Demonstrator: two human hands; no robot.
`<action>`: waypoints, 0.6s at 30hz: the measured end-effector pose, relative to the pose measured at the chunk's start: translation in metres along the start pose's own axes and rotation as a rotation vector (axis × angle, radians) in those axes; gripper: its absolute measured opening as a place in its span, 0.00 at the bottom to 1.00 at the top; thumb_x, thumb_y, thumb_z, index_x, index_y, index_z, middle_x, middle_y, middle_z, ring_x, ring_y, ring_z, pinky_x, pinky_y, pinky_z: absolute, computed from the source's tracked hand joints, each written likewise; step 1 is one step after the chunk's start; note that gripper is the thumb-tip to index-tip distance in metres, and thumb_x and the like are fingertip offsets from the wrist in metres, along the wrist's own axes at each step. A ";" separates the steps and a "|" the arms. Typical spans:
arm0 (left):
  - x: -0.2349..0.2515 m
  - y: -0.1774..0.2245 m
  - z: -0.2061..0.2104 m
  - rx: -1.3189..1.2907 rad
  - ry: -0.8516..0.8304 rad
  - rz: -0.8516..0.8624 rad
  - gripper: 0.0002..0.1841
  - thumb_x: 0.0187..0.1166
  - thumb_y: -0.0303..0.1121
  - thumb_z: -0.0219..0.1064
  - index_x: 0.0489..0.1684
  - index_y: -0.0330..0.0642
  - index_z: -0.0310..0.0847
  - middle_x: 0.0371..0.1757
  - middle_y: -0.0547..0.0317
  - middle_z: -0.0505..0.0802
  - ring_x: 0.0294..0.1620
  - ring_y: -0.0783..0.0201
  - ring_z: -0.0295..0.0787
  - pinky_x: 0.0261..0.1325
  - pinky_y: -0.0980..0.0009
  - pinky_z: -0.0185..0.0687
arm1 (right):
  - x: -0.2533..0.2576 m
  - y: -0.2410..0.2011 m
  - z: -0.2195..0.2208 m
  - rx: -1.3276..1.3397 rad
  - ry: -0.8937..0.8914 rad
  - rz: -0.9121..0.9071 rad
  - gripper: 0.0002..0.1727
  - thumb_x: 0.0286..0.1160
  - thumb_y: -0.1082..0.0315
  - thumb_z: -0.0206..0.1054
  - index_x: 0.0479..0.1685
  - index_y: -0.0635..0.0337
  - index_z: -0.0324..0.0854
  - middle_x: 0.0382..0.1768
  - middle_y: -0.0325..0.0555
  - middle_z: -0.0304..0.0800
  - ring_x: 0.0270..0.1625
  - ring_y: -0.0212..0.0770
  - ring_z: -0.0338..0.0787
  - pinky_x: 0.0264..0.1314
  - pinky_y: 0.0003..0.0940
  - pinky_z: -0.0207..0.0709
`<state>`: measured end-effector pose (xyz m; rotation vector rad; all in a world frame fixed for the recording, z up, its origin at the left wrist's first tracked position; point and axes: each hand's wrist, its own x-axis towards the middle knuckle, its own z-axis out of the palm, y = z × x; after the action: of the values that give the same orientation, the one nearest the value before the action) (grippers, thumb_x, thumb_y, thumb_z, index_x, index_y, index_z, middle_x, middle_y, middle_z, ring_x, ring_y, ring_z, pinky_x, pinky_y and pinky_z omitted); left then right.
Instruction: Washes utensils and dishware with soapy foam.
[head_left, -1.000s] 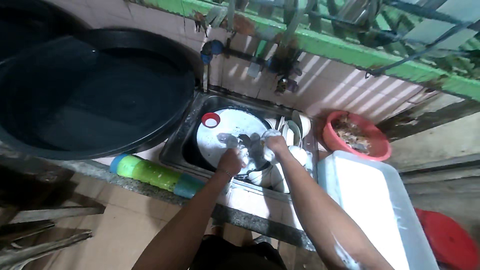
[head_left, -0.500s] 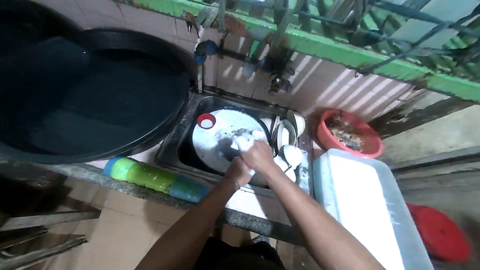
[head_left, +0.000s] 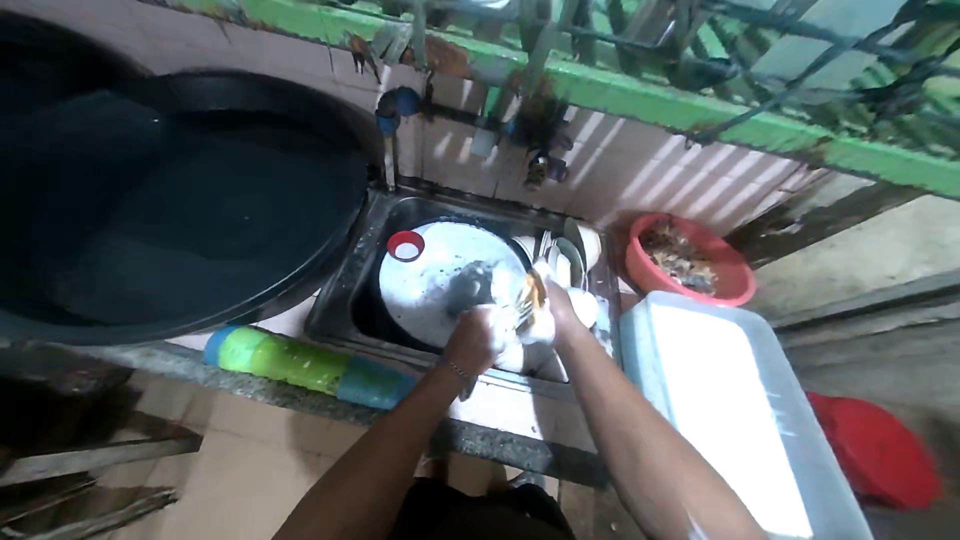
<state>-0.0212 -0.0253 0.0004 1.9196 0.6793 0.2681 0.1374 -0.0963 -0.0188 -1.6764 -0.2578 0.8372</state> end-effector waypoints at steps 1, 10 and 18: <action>0.005 0.000 -0.001 -0.032 0.057 -0.016 0.16 0.90 0.35 0.57 0.45 0.30 0.86 0.35 0.45 0.90 0.37 0.54 0.88 0.49 0.53 0.86 | -0.005 0.009 0.005 0.273 -0.075 0.028 0.29 0.94 0.42 0.36 0.60 0.52 0.78 0.43 0.43 0.88 0.44 0.36 0.89 0.45 0.39 0.86; 0.016 -0.011 0.016 -0.094 -0.075 -0.215 0.18 0.94 0.39 0.51 0.51 0.32 0.81 0.34 0.48 0.89 0.29 0.57 0.86 0.38 0.56 0.85 | -0.018 0.004 0.017 0.197 0.244 0.022 0.18 0.88 0.64 0.58 0.70 0.64 0.75 0.50 0.51 0.86 0.48 0.39 0.86 0.51 0.40 0.83; 0.014 -0.009 0.014 0.017 -0.005 -0.267 0.17 0.91 0.35 0.55 0.52 0.27 0.82 0.45 0.34 0.90 0.47 0.42 0.89 0.55 0.42 0.83 | -0.046 0.003 0.032 -0.061 0.181 0.059 0.21 0.91 0.63 0.58 0.72 0.70 0.74 0.60 0.62 0.85 0.60 0.49 0.85 0.66 0.50 0.78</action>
<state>-0.0068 -0.0252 -0.0154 1.8199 0.9267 0.0899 0.0831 -0.0996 -0.0059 -1.8116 -0.1105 0.7211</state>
